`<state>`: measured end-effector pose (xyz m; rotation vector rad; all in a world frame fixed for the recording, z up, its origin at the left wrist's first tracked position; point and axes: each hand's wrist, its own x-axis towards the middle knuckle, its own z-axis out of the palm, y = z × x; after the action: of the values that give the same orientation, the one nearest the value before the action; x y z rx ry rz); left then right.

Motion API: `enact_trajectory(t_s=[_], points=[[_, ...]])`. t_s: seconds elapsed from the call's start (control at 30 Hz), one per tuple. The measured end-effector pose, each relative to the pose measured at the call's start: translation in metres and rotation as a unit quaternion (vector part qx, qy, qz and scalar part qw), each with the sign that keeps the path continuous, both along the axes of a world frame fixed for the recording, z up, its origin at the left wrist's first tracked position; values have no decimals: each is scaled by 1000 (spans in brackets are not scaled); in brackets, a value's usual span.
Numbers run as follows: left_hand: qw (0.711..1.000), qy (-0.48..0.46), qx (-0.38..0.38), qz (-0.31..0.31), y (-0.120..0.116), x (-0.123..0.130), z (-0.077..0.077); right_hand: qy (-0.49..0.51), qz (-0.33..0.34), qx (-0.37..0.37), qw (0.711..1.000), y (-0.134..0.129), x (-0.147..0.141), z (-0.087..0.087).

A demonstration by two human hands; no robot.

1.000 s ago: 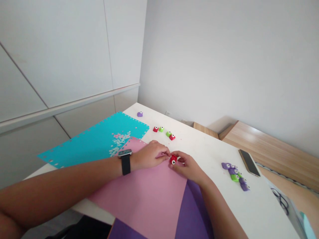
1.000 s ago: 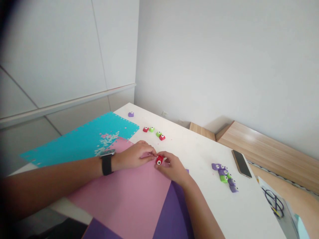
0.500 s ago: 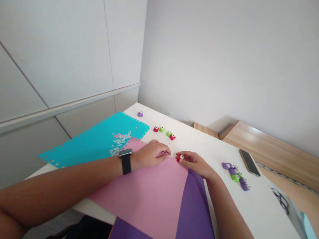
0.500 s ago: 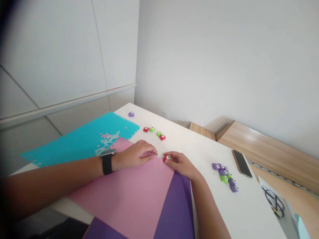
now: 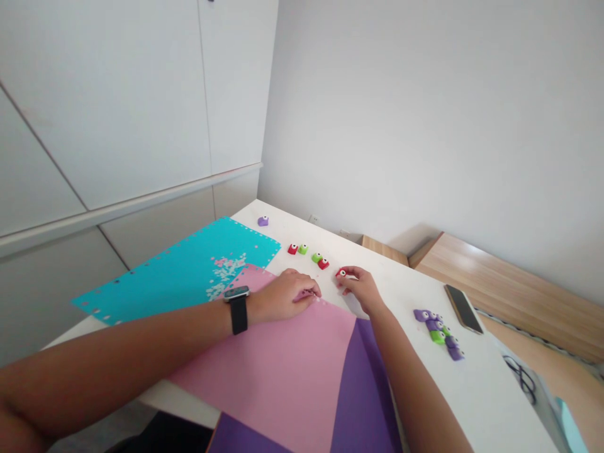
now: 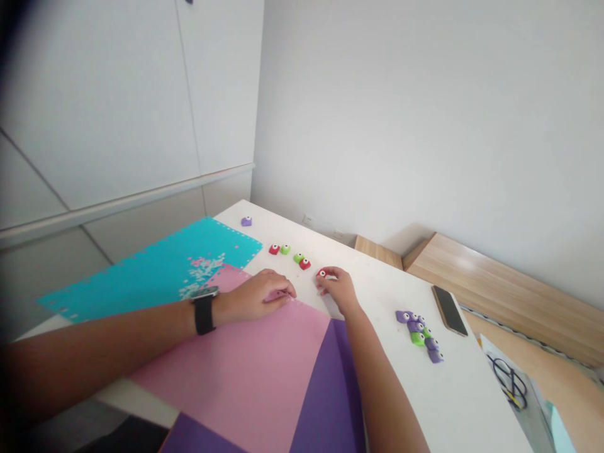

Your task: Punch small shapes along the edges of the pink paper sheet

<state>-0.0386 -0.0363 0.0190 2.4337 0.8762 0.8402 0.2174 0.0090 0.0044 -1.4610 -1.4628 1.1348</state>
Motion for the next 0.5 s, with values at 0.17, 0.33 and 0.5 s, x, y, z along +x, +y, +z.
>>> enact_trajectory(t_s=[0.17,0.33,0.5], points=[[1000,-9,20,2,-2,0,5,-53,7,17,998,19,-22,4],[999,-19,21,19,-2,-1,6,-92,-11,64,994,-10,-19,28],[999,-20,20,35,0,-1,2,-75,126,7,989,-57,-17,42]])
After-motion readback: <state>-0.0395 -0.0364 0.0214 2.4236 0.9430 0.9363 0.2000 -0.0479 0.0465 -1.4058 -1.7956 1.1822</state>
